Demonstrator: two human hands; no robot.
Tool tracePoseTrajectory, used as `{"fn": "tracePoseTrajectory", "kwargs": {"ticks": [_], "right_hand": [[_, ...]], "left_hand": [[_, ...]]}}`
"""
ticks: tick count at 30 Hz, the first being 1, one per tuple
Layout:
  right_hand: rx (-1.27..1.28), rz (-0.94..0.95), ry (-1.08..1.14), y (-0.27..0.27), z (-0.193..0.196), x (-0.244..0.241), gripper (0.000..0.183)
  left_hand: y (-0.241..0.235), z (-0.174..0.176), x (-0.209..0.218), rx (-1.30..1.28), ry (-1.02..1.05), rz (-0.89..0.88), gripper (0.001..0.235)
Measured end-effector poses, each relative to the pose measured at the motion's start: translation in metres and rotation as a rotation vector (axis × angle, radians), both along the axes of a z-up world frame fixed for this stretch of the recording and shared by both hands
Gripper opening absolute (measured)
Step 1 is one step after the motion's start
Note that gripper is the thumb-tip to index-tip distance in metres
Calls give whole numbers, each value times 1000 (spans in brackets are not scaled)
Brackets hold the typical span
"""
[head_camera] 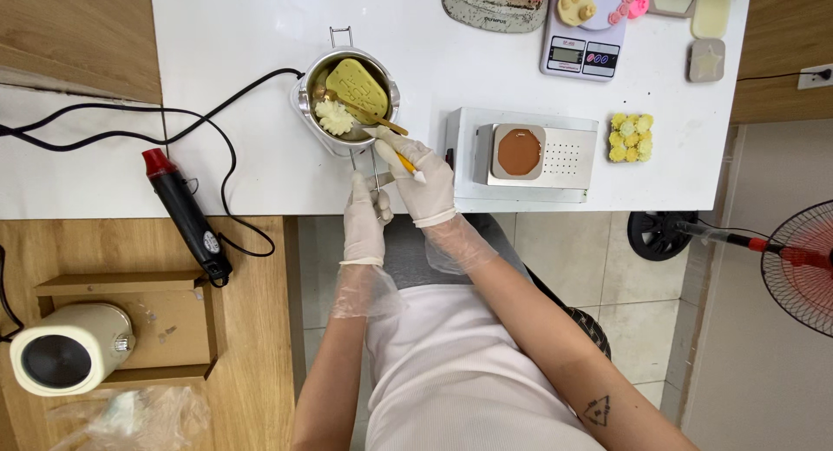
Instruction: The person melts a brown substance in a pot on a hot plate and pours it into a star-shaped mold. They then use a lighter to heat the surface of the liquid in the mold. Finally, they place small yellow flower-shaped objects into the mold and use a pencil to arrange them.
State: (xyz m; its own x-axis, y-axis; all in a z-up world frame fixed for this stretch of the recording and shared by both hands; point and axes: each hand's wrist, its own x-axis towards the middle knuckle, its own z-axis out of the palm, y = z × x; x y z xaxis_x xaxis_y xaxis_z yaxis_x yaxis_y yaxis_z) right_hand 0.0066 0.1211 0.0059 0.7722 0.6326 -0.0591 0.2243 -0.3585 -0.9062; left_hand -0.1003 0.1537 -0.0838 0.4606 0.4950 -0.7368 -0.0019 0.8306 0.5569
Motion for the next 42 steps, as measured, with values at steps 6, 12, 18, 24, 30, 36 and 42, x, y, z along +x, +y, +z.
{"fn": "tracePoseTrajectory", "kwargs": {"ticks": [6, 12, 18, 24, 30, 36, 42], "right_hand": [[-38, 87, -278, -13, 0, 7, 26], [-91, 61, -237, -20, 15, 7, 23], [8, -13, -70, -57, 50, 0, 18], [34, -503, 390, -126, 72, 27, 21], [238, -719, 456, -184, 44, 89, 25], [214, -639, 522, -195, 25, 130, 35], [24, -462, 454, -180, 32, 143, 46]], "left_hand": [[-6, 12, 7, 39, -28, 49, 59], [-8, 23, 4, 73, 4, 7, 58], [-3, 24, 6, 94, 2, 14, 57], [7, 38, -4, 181, 123, -90, 56], [16, 75, -4, 340, 438, -179, 41], [-5, 143, -9, 1053, 453, -79, 44], [-23, 155, 41, 860, 316, -434, 40]]}}
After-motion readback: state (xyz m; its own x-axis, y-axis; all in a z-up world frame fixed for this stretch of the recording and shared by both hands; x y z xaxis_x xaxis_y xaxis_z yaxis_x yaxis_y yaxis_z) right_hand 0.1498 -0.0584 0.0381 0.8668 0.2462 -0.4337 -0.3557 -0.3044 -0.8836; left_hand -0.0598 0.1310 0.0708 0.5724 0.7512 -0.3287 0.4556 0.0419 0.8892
